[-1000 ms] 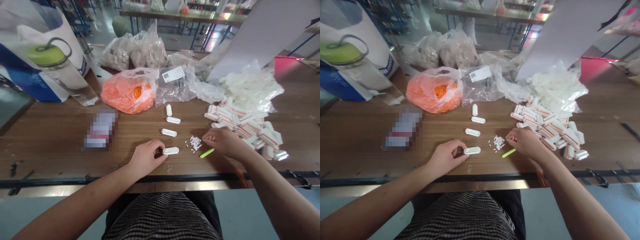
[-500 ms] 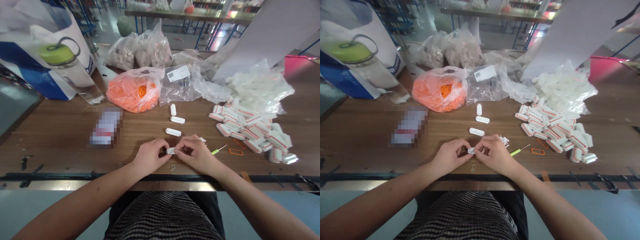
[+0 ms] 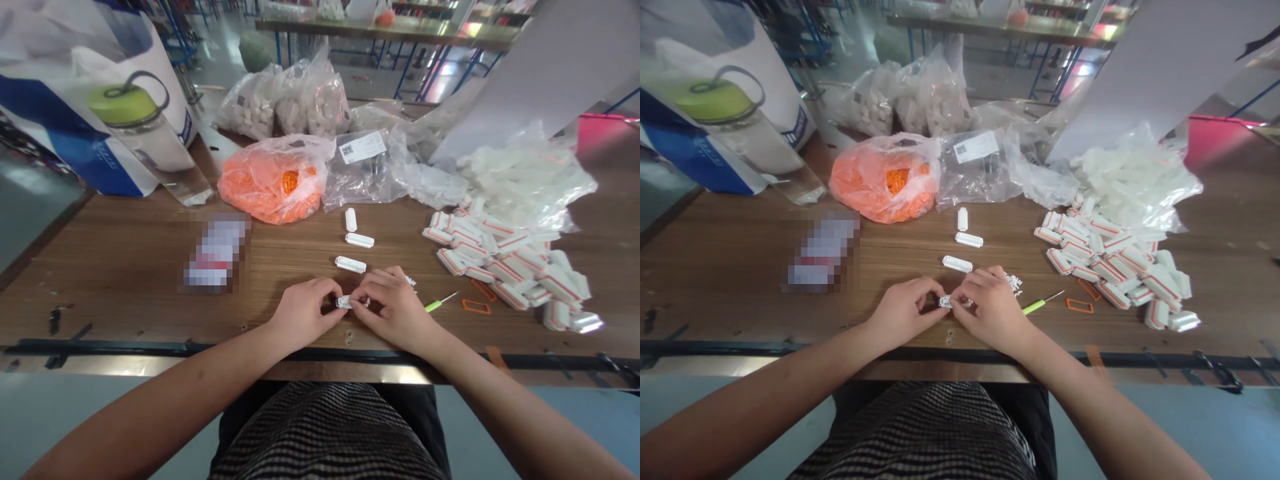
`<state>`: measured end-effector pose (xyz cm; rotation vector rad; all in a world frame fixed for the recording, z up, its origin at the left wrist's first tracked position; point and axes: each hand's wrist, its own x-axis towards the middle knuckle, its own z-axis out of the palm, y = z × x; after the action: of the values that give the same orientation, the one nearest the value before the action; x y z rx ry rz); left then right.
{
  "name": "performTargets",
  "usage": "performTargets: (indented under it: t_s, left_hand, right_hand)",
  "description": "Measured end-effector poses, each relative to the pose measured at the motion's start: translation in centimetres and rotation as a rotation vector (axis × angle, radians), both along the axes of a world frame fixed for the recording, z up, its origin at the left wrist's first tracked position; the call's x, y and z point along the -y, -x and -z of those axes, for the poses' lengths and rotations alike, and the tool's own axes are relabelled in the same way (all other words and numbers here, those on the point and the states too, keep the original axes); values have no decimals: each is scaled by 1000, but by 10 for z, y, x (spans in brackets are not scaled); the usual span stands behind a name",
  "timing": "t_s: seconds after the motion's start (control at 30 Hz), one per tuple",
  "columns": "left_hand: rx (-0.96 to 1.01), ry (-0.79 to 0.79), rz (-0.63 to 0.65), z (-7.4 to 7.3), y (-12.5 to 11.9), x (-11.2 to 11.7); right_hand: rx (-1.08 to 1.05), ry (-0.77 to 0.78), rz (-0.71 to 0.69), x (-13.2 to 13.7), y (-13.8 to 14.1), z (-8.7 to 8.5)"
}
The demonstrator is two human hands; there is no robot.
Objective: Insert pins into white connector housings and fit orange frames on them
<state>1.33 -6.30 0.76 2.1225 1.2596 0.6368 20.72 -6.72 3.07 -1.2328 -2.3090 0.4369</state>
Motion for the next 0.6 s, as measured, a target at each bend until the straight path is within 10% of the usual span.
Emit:
performTargets:
  t_s: [0.6]
  left_hand:
    - [-25,33,-2,-1,1,-2]
  right_hand:
    - [162,-244,4,9,-8,-3]
